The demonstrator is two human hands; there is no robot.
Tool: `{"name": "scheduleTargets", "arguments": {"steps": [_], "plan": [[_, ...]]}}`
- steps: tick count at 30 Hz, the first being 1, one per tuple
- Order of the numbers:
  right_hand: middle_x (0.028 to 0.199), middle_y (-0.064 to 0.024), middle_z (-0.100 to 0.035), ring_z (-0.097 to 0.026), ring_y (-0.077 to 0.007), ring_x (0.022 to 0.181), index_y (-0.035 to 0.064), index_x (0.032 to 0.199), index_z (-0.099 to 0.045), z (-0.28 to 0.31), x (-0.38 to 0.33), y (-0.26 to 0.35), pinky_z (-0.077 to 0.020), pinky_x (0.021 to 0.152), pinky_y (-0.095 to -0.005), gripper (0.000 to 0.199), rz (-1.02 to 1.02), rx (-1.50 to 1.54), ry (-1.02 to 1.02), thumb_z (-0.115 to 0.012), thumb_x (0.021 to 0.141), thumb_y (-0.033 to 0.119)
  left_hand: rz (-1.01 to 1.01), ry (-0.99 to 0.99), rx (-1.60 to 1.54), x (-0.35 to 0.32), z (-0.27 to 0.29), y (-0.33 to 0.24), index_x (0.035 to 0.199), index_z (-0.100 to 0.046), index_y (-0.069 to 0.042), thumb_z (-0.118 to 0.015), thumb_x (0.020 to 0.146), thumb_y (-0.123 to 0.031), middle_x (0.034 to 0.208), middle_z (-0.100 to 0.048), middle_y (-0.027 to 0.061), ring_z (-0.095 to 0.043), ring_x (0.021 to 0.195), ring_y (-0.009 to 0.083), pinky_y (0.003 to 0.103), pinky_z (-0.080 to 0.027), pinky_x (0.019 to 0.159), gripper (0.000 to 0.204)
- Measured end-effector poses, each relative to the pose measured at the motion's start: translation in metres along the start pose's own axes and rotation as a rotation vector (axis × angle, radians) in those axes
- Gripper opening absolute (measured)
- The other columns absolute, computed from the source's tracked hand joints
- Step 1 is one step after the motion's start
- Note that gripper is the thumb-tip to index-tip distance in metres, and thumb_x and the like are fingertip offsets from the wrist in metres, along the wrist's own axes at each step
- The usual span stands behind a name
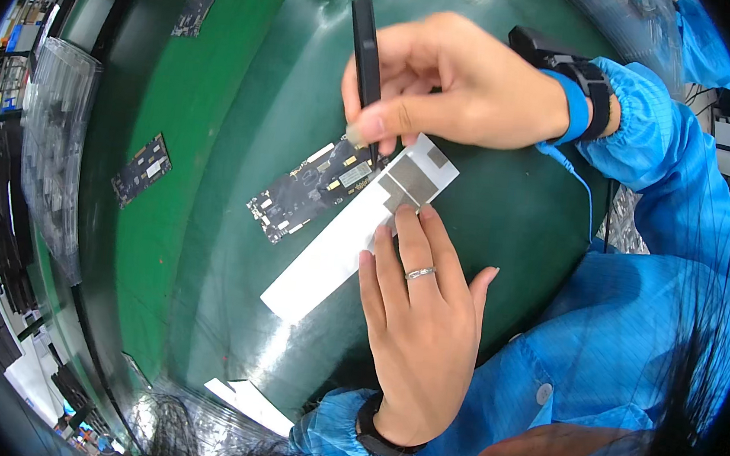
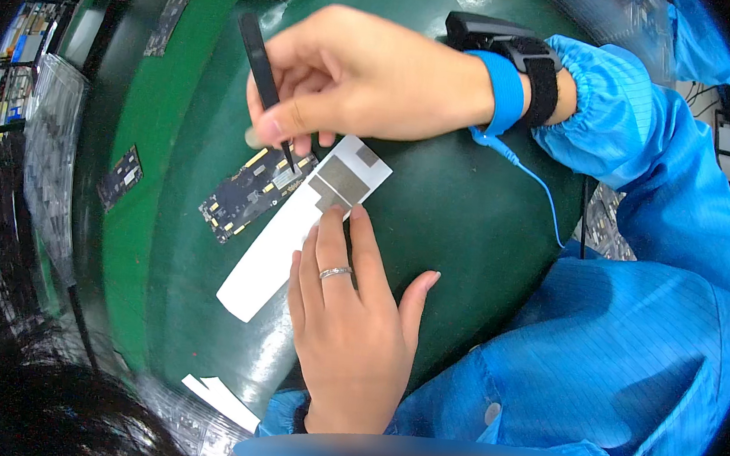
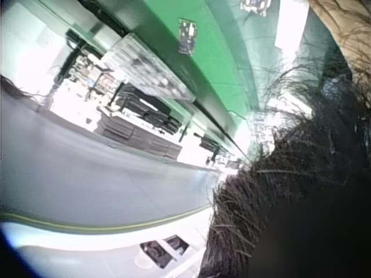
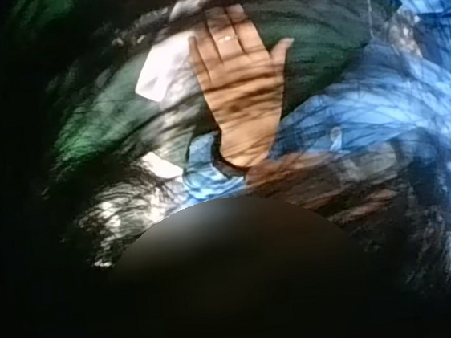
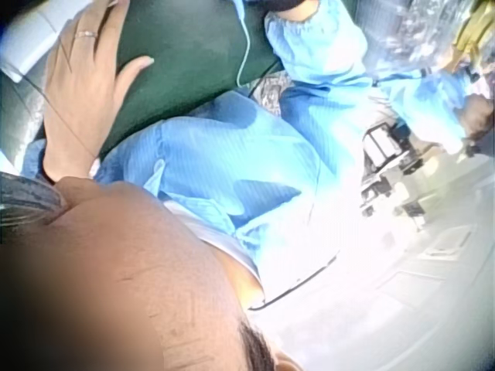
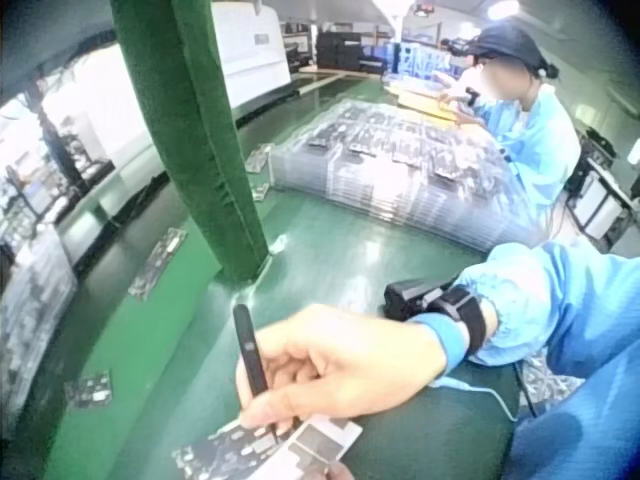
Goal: Manually assembling and inspecting small electronic circuit boards on a factory production line.
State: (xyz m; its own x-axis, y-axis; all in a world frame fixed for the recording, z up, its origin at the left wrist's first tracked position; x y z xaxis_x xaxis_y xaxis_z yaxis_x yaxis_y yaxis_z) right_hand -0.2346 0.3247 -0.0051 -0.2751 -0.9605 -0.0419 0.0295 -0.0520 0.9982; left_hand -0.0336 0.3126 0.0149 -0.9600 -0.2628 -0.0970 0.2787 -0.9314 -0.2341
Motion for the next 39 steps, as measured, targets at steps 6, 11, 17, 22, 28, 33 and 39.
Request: {"name": "scheduleTargets", "arguments": {"steps": [6,11,17,22,28,33,39], "plan": [[0.088,-0.0059,-0.073,-0.070,-0.0099,0.081,-0.0030,0.102,-0.070,-0.004,0.000,-0.003,-0.0563,0.072,-0.0246,0.020,0.106,-0.070,0.037,-0.073,0.099,0.016,-0.012,-0.054,0.060,0.000,0.002,0.000,0.137,-0.061,0.000,-0.078,0.087,-0.045,0.135,-0.058,0.0145,-0.059,0.119,0.0312,0.049,-0.047,0.103,0.069],[0.094,-0.0044,-0.072,-0.069,-0.0095,0.082,-0.0005,0.104,-0.067,0.010,0.015,-0.013,-0.0560,0.072,-0.0242,0.014,0.046,-0.040,-0.035,-0.071,0.101,0.012,-0.006,-0.010,0.014,0.002,0.006,-0.002,0.138,-0.061,-0.002,-0.078,0.088,-0.043,0.135,-0.057,0.0153,-0.058,0.115,0.0336,0.048,-0.047,0.098,0.067],[0.083,-0.0065,-0.073,-0.068,-0.0111,0.073,0.0002,0.098,-0.070,0.009,0.024,-0.023,-0.0563,0.069,-0.0264,0.027,0.085,-0.100,-0.040,-0.073,0.101,0.027,-0.003,-0.155,-0.007,0.030,-0.004,0.018,0.141,-0.054,0.004,-0.077,0.090,-0.039,0.142,-0.051,0.0222,-0.054,0.124,0.0395,0.053,-0.044,0.106,0.071],[0.082,-0.0075,-0.073,-0.068,-0.0116,0.072,-0.0012,0.097,-0.070,0.010,0.026,-0.022,-0.0567,0.068,-0.0269,0.030,0.070,-0.126,-0.002,-0.073,0.100,0.028,0.002,-0.142,-0.010,0.029,-0.006,0.019,0.143,-0.052,0.005,-0.075,0.092,-0.040,0.145,-0.050,0.0219,-0.052,0.130,0.0395,0.054,-0.042,0.112,0.072],[0.083,-0.0091,-0.074,-0.070,-0.0125,0.072,-0.0028,0.098,-0.070,0.010,0.029,-0.020,-0.0576,0.069,-0.0272,0.031,0.062,-0.153,0.011,-0.074,0.100,0.028,0.013,-0.121,0.031,0.030,-0.005,0.020,0.144,-0.052,0.005,-0.074,0.093,-0.041,0.145,-0.051,0.0209,-0.052,0.131,0.0380,0.055,-0.042,0.111,0.072],[0.085,-0.0085,-0.075,-0.070,-0.0121,0.074,-0.0031,0.099,-0.071,0.010,0.026,-0.014,-0.0583,0.071,-0.0272,0.030,0.068,-0.154,0.012,-0.074,0.100,0.027,0.034,-0.174,0.035,0.033,-0.008,0.023,0.145,-0.054,0.002,-0.071,0.092,-0.053,0.152,-0.050,0.0179,-0.055,0.131,0.0321,0.051,-0.045,0.112,0.078],[0.092,-0.0028,-0.074,-0.068,-0.0092,0.081,0.0005,0.103,-0.072,0.013,0.010,-0.003,-0.0563,0.073,-0.0242,0.019,0.154,-0.015,-0.141,-0.076,0.097,0.018,0.039,-0.091,0.069,0.030,-0.004,0.019,0.147,-0.052,0.002,-0.064,0.094,-0.060,0.155,-0.048,0.0214,-0.054,0.134,0.0367,0.052,-0.046,0.111,0.082]]}}
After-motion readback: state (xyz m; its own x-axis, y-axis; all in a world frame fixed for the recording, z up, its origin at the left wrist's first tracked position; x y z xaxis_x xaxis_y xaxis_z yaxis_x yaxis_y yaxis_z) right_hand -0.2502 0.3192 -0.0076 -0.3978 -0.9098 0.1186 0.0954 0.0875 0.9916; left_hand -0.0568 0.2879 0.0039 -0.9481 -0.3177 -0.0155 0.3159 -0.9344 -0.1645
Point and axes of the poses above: each hand's wrist, its own x-axis towards the middle knuckle, its own z-axis out of the back of the hand, y = z × x, the point moved 3 cm from there along x, towards the middle knuckle
